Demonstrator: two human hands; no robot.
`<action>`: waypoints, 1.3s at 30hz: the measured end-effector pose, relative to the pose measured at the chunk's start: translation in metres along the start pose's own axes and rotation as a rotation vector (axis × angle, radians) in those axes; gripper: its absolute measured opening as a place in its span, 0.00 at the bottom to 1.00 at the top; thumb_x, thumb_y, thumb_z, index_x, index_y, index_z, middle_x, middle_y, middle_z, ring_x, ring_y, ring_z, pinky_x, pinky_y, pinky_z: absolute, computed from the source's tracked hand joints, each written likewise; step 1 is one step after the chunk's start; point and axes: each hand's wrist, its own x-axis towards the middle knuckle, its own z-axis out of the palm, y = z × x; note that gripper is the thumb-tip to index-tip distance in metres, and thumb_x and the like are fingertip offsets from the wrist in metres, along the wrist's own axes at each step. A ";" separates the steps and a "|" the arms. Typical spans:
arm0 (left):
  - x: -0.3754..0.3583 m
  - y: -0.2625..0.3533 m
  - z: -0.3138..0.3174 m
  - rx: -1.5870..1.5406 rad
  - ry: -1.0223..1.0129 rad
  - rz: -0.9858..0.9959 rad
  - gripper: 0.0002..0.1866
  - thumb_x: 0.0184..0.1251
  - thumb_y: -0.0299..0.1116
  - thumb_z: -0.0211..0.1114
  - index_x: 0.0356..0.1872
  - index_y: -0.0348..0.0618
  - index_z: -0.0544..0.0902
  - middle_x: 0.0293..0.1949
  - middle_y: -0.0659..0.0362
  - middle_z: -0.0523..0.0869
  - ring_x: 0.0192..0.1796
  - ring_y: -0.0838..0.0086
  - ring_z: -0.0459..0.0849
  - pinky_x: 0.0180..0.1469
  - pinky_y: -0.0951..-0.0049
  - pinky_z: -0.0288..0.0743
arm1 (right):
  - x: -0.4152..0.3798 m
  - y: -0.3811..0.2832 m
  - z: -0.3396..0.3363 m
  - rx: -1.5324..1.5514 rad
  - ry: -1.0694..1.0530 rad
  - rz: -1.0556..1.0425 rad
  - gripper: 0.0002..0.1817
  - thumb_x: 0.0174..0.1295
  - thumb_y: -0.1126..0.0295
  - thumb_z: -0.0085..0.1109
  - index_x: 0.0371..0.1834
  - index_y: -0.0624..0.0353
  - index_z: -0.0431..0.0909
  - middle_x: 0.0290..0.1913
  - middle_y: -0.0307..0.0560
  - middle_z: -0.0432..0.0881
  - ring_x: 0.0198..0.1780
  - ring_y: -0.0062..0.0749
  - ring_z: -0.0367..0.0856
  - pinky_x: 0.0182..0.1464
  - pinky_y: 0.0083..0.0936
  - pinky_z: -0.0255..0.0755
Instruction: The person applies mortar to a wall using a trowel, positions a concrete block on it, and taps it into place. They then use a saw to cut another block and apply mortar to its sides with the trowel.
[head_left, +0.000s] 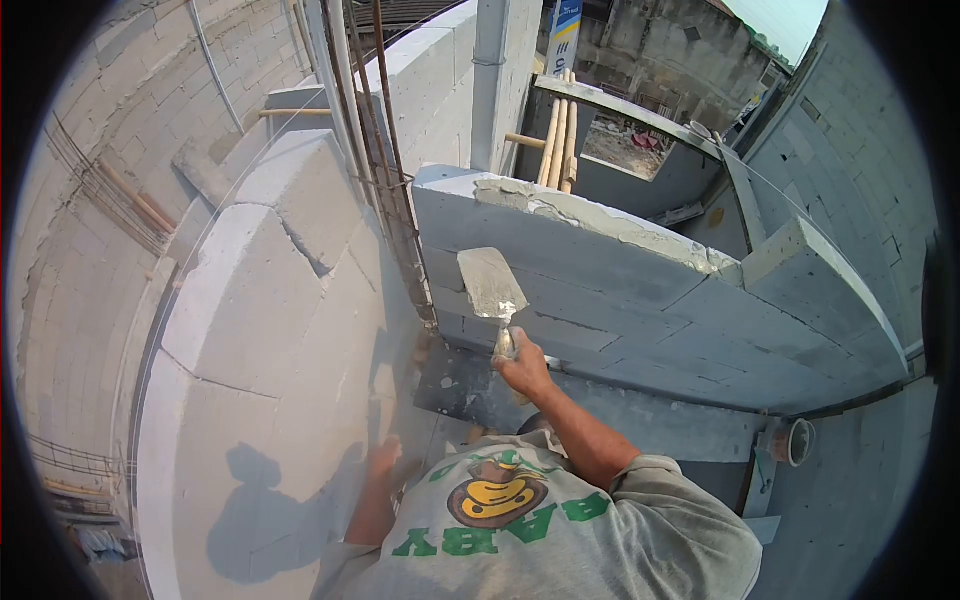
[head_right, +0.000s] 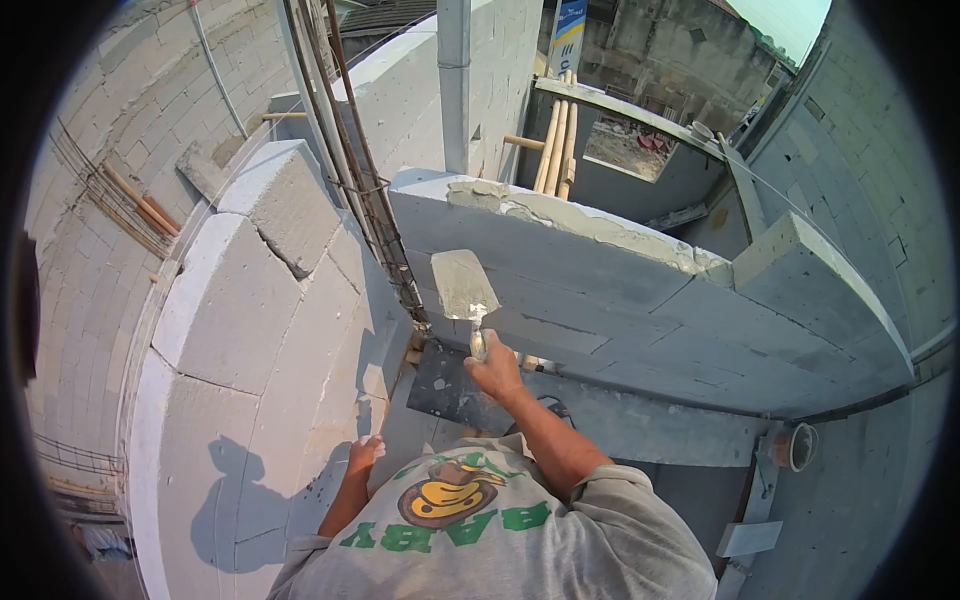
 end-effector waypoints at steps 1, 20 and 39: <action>0.015 -0.038 -0.006 -0.007 -0.004 -0.006 0.18 0.62 0.43 0.68 0.41 0.37 0.84 0.32 0.58 0.85 0.32 0.73 0.84 0.33 0.70 0.76 | 0.001 -0.014 -0.019 -0.010 -0.004 0.001 0.25 0.55 0.69 0.62 0.56 0.62 0.69 0.42 0.59 0.80 0.45 0.54 0.83 0.48 0.43 0.76; 0.027 -0.088 -0.012 0.157 0.047 -0.161 0.14 0.62 0.38 0.69 0.42 0.37 0.82 0.32 0.54 0.86 0.29 0.66 0.84 0.30 0.68 0.77 | 0.109 -0.149 -0.215 -0.439 -0.177 -0.031 0.22 0.56 0.59 0.63 0.44 0.69 0.82 0.39 0.64 0.85 0.40 0.54 0.85 0.46 0.38 0.76; 0.020 -0.066 -0.013 0.139 -0.062 -0.264 0.14 0.63 0.40 0.70 0.43 0.43 0.82 0.34 0.58 0.87 0.29 0.67 0.87 0.32 0.64 0.78 | 0.105 -0.140 -0.219 -0.678 -0.097 0.163 0.24 0.56 0.60 0.59 0.47 0.72 0.81 0.46 0.69 0.83 0.49 0.57 0.83 0.53 0.40 0.75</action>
